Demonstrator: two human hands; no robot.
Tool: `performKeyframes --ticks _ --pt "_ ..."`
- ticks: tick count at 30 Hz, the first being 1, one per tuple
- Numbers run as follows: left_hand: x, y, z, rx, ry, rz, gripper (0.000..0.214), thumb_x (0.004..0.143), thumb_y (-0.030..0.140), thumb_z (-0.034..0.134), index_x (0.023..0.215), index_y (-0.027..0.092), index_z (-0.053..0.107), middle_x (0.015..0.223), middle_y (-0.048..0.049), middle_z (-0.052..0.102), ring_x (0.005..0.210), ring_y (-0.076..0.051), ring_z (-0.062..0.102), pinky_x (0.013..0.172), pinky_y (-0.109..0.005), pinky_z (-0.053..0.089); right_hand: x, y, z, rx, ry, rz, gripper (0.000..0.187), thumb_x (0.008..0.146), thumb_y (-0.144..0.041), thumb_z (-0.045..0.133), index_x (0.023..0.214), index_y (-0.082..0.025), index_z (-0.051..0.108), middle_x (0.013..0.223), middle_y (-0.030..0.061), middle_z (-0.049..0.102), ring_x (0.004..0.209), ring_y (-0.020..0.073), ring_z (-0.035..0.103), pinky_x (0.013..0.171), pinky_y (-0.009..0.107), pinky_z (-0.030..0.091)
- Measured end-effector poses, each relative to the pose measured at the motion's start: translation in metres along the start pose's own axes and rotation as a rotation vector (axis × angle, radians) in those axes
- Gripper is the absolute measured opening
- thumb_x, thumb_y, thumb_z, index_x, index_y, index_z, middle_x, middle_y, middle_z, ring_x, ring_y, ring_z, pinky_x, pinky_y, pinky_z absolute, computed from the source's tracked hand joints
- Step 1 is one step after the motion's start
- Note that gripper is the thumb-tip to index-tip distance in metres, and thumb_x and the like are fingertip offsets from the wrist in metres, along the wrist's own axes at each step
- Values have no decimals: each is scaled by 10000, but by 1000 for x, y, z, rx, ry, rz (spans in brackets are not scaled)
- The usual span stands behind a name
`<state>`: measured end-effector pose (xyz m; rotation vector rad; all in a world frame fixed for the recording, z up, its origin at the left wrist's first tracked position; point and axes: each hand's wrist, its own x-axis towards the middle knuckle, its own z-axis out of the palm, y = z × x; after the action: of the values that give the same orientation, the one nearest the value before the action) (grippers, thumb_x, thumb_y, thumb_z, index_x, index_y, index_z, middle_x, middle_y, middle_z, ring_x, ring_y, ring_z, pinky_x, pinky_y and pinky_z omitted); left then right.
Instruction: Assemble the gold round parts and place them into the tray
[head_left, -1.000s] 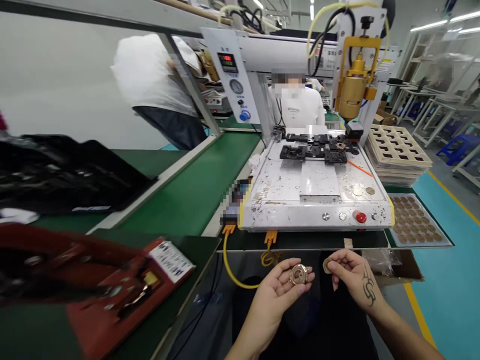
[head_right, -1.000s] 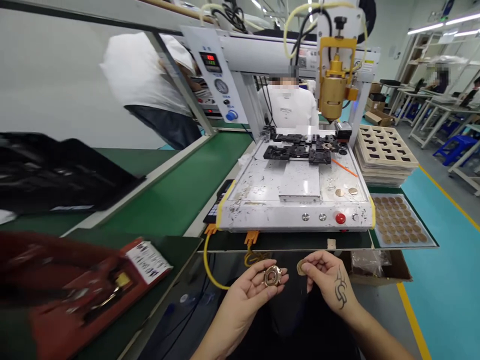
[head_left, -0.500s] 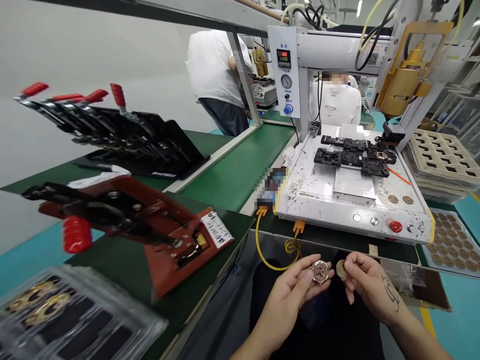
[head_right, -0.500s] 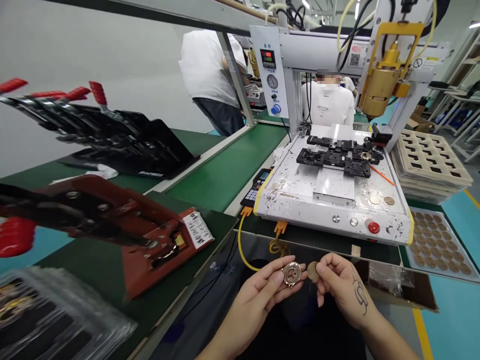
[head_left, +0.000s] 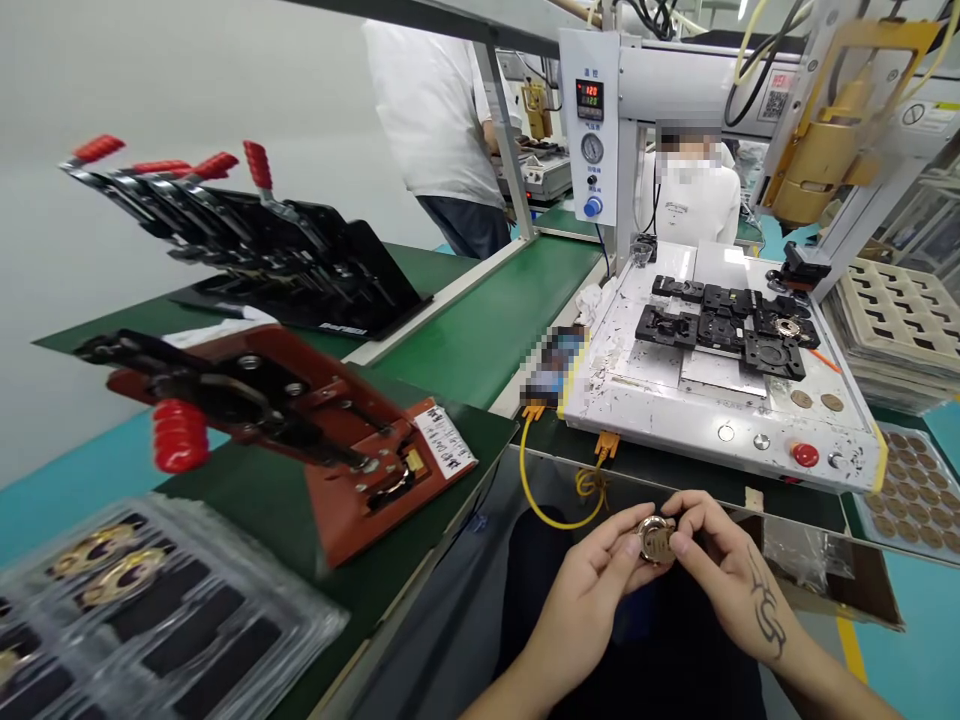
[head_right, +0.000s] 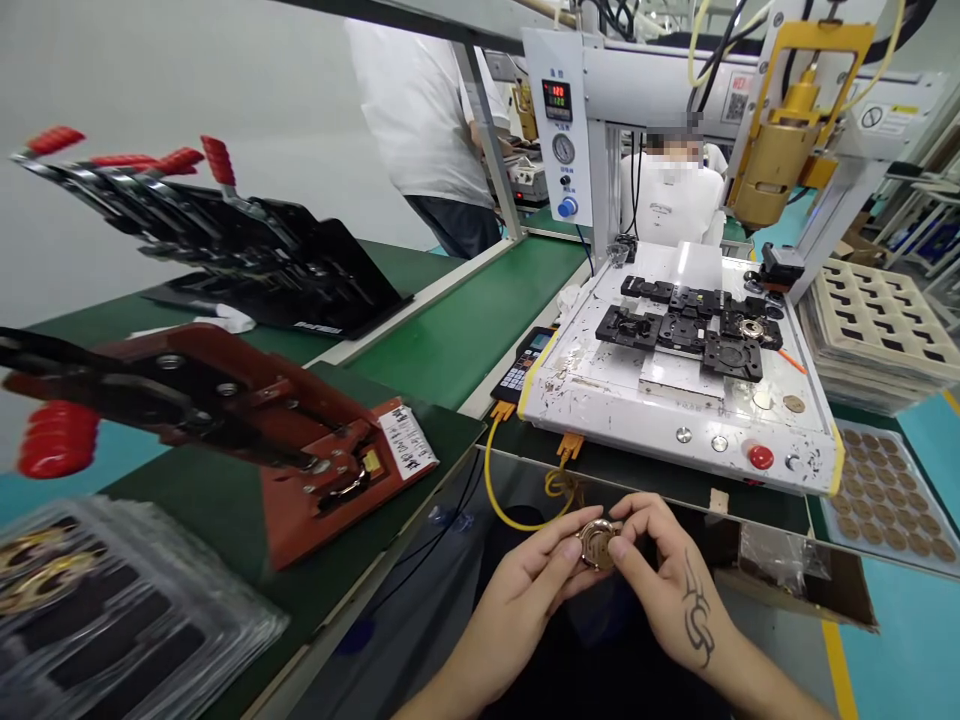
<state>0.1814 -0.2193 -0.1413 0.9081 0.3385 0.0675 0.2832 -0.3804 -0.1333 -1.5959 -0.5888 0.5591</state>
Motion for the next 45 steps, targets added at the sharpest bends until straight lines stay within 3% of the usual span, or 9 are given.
performKeyframes --ticks 22,29,31,32,35,38,40,42,45 --pt "-5 -6 8 103 -14 79 488 963 509 758 1350 211 753 1370 -144 758 1271 -359 715 1132 -502 578 -2 3 9 -49 55 8 271 1023 -433 649 841 -237 601 1140 68 645 1072 251 619 951 352 474" --pt "-1 -21 -3 320 56 138 487 979 480 731 1376 199 721 1332 -150 776 1220 -336 745 1116 -464 584 -2 17 13 -313 123 -183 202 1031 -293 625 849 -244 552 1082 72 602 1018 250 602 910 390 492" --pt "0 -22 -8 402 64 156 469 1003 462 694 1385 189 706 1334 -157 773 1224 -332 743 1121 -456 574 1 21 12 -368 125 -214 109 1016 -258 638 936 -251 564 1052 64 590 978 245 598 877 388 508" --pt "0 -21 -9 437 52 162 486 1017 449 673 1428 188 670 1340 -160 769 1232 -327 738 1125 -450 567 2 21 11 -377 101 -223 48 1016 -247 634 1013 -254 587 1062 66 591 974 244 601 872 387 519" --pt "-1 -13 -11 495 -8 162 644 1056 408 612 1633 208 408 1379 -166 744 1264 -305 718 1127 -436 547 7 17 6 -414 -28 -283 188 1045 -235 579 1217 -270 647 1160 95 610 1058 259 611 935 407 529" --pt "1 0 -10 442 -2 190 749 1049 391 629 1681 252 253 1468 -174 672 1290 -292 696 1133 -433 532 13 7 3 -374 -43 -292 109 1052 -286 596 1085 -262 698 1086 82 651 1008 252 615 899 395 520" --pt "3 9 -9 359 40 222 771 1004 382 707 1649 286 296 1505 -166 628 1301 -291 682 1133 -435 529 18 1 5 -223 7 -185 139 1032 -371 657 972 -247 679 936 43 656 845 209 601 770 344 511" --pt "6 17 -8 307 62 226 737 925 364 809 1559 282 441 1429 -146 666 1231 -286 708 1085 -425 557 22 -2 10 -20 38 -51 263 996 -482 706 925 -234 657 823 9 638 696 162 552 635 295 469" --pt "5 25 -5 328 54 187 428 870 369 860 1231 205 697 1123 -101 768 973 -245 752 926 -378 609 26 0 21 204 23 59 406 920 -604 763 913 -215 646 753 -14 619 591 123 514 537 255 428"
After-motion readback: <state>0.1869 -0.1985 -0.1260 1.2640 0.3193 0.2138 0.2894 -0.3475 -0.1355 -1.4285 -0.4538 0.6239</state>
